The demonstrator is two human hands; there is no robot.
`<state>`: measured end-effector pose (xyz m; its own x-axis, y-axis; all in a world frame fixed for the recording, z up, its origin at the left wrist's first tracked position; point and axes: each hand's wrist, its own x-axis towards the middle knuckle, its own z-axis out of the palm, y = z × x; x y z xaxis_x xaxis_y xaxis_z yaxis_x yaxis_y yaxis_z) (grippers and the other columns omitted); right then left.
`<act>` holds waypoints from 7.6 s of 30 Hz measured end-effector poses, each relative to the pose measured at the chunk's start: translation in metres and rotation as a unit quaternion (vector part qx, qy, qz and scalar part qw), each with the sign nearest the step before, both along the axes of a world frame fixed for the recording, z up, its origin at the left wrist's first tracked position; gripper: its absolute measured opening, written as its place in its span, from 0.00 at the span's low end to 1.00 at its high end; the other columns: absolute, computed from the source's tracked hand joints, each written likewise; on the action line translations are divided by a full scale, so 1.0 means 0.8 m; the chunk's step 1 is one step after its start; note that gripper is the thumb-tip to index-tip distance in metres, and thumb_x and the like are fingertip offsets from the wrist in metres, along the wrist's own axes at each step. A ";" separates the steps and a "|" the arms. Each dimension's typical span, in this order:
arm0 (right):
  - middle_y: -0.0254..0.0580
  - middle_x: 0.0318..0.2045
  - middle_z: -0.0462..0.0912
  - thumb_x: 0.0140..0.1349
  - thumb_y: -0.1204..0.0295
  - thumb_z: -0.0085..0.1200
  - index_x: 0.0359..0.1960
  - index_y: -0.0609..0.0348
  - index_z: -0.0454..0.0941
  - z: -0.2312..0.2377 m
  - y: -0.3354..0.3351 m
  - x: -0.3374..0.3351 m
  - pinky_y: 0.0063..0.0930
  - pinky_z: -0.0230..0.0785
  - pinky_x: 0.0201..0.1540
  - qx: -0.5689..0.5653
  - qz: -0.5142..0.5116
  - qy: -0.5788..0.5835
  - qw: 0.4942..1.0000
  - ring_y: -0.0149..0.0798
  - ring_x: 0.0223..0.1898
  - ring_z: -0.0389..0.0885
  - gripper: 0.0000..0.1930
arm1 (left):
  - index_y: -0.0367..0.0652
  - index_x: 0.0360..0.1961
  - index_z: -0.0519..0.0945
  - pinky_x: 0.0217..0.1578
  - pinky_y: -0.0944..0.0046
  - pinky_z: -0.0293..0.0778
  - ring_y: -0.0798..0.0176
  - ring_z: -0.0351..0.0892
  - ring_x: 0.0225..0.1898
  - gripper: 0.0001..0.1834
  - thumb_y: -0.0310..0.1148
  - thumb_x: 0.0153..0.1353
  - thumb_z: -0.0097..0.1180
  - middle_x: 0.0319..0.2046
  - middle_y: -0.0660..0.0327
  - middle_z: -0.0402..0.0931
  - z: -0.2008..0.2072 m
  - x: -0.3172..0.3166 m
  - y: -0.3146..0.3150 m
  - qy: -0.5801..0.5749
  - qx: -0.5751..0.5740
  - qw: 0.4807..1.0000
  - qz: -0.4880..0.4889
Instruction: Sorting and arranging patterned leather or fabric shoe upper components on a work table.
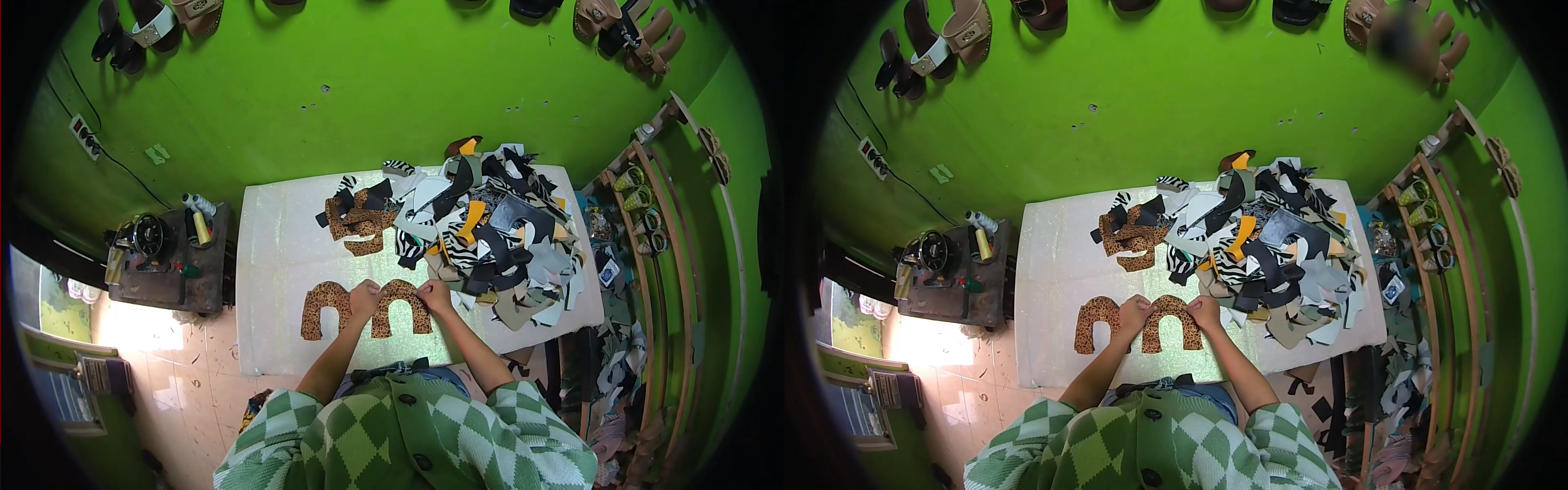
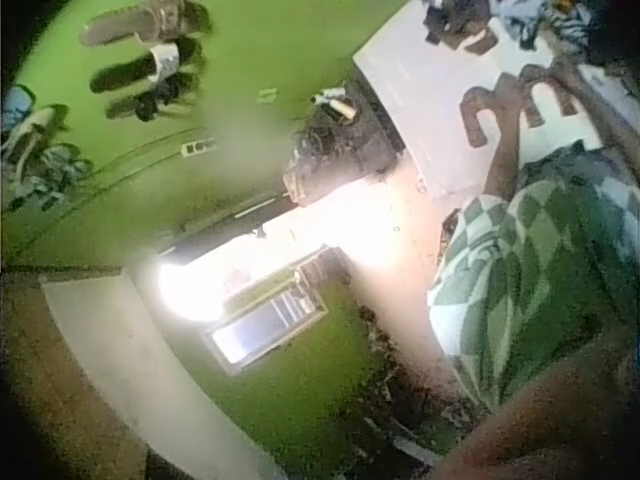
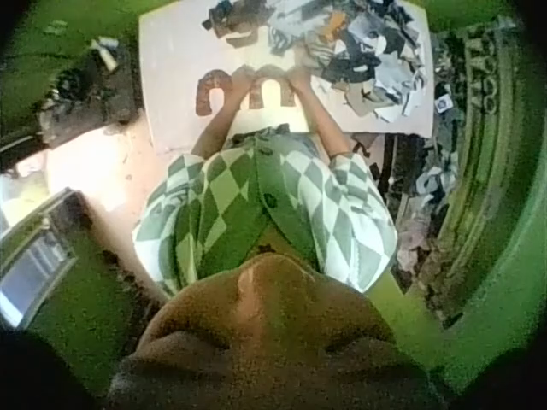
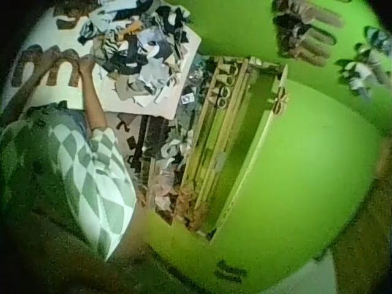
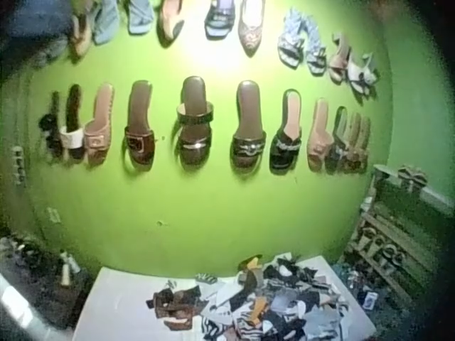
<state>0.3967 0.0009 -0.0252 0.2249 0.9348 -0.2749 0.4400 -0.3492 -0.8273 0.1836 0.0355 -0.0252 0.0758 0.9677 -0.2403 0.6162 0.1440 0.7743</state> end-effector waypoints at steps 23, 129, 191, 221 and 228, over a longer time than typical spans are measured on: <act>0.39 0.17 0.79 0.41 0.72 0.66 0.18 0.61 0.79 -0.007 0.001 -0.010 0.25 0.69 0.27 0.011 -0.010 -0.065 0.998 0.32 0.20 0.77 0.08 | 0.46 0.29 0.79 0.30 0.60 0.75 0.61 0.81 0.29 0.16 0.43 0.45 0.68 0.24 0.65 0.80 0.011 0.006 0.000 0.117 -0.027 0.993 0.010; 0.33 0.24 0.81 0.55 0.68 0.62 0.33 0.63 0.82 -0.002 0.012 -0.205 0.21 0.67 0.31 0.001 0.107 0.136 0.985 0.24 0.27 0.75 0.10 | 0.40 0.38 0.78 0.24 0.73 0.70 0.74 0.76 0.25 0.11 0.29 0.53 0.63 0.27 0.64 0.80 0.003 -0.242 -0.024 -0.210 -0.037 0.971 0.108; 0.42 0.61 0.60 0.51 0.79 0.54 0.45 0.45 0.79 0.058 0.024 -0.034 0.39 0.61 0.56 0.090 0.177 -0.266 0.943 0.52 0.55 0.64 0.19 | 0.45 0.48 0.74 0.50 0.58 0.70 0.52 0.74 0.50 0.18 0.33 0.55 0.57 0.47 0.52 0.73 0.030 -0.050 0.003 0.020 0.052 0.973 -0.226; 0.42 0.69 0.52 0.53 0.86 0.44 0.69 0.42 0.51 0.194 0.198 0.006 0.19 0.64 0.47 0.258 0.186 0.126 0.940 0.37 0.64 0.62 0.40 | 0.37 0.48 0.73 0.41 0.60 0.73 0.56 0.77 0.41 0.17 0.24 0.56 0.54 0.43 0.51 0.75 0.062 -0.088 0.024 -0.106 0.074 0.989 -0.073; 0.53 0.51 0.75 0.51 0.82 0.44 0.49 0.57 0.75 0.082 0.236 0.026 0.36 0.69 0.49 0.158 0.194 -0.102 0.963 0.51 0.49 0.77 0.21 | 0.37 0.47 0.73 0.42 0.60 0.73 0.56 0.76 0.40 0.17 0.24 0.55 0.54 0.43 0.53 0.75 0.045 -0.077 0.021 -0.143 0.073 0.982 -0.096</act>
<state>0.4175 0.1899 0.0403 -0.1397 0.9889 0.0507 0.6515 0.1304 -0.7474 0.1216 0.0521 0.0106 0.3044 0.9516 -0.0421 0.3748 -0.0790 0.9238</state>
